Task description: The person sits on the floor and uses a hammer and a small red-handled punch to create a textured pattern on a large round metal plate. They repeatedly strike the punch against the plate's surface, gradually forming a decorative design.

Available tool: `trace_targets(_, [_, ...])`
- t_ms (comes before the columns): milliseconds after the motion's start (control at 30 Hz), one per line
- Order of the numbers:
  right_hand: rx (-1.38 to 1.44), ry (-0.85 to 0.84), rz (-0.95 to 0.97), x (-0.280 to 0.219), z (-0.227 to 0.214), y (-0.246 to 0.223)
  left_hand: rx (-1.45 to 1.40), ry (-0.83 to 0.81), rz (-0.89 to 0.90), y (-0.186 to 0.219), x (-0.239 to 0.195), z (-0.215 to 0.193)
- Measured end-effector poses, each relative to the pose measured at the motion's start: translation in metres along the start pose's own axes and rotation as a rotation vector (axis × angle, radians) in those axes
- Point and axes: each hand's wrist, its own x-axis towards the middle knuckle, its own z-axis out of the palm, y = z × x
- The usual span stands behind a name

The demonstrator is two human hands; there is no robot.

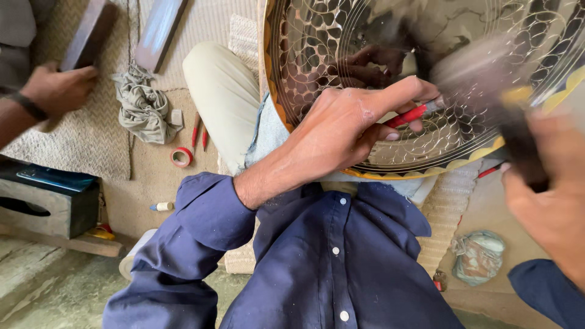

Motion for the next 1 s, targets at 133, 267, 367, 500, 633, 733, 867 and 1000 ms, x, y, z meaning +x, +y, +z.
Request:
trace_targets(133, [0.262, -0.060, 0.230, 0.000, 0.002, 0.003, 0.009, -0.005, -0.005, -0.003, -0.001, 0.001])
trace_targets(267, [0.193, -0.016, 0.163, -0.002, 0.000, 0.007, 0.023, 0.013, 0.028, -0.002, 0.000, 0.001])
trace_targets(367, [0.286, -0.068, 0.197, -0.003, -0.001, 0.010, -0.002, 0.004, 0.011, -0.001, -0.001, 0.001])
trace_targets(500, [0.051, 0.003, -0.082, -0.002, -0.002, 0.010, 0.024, 0.019, 0.026, 0.001, 0.001, 0.001])
trace_targets(633, [0.136, -0.040, 0.097, -0.003, -0.002, 0.008, -0.006, -0.016, -0.007, 0.001, 0.000, 0.001])
trace_targets(733, [-0.057, 0.029, -0.089, -0.002, -0.001, 0.012, 0.091, -0.009, -0.026, 0.002, 0.002, 0.001])
trace_targets(867, [0.315, -0.025, 0.166, -0.005, 0.001, 0.025, -0.011, -0.021, -0.010, 0.001, 0.001, 0.000])
trace_targets(1000, [0.288, -0.036, 0.185, -0.002, 0.001, 0.027, 0.020, -0.025, -0.013, 0.003, 0.003, -0.002])
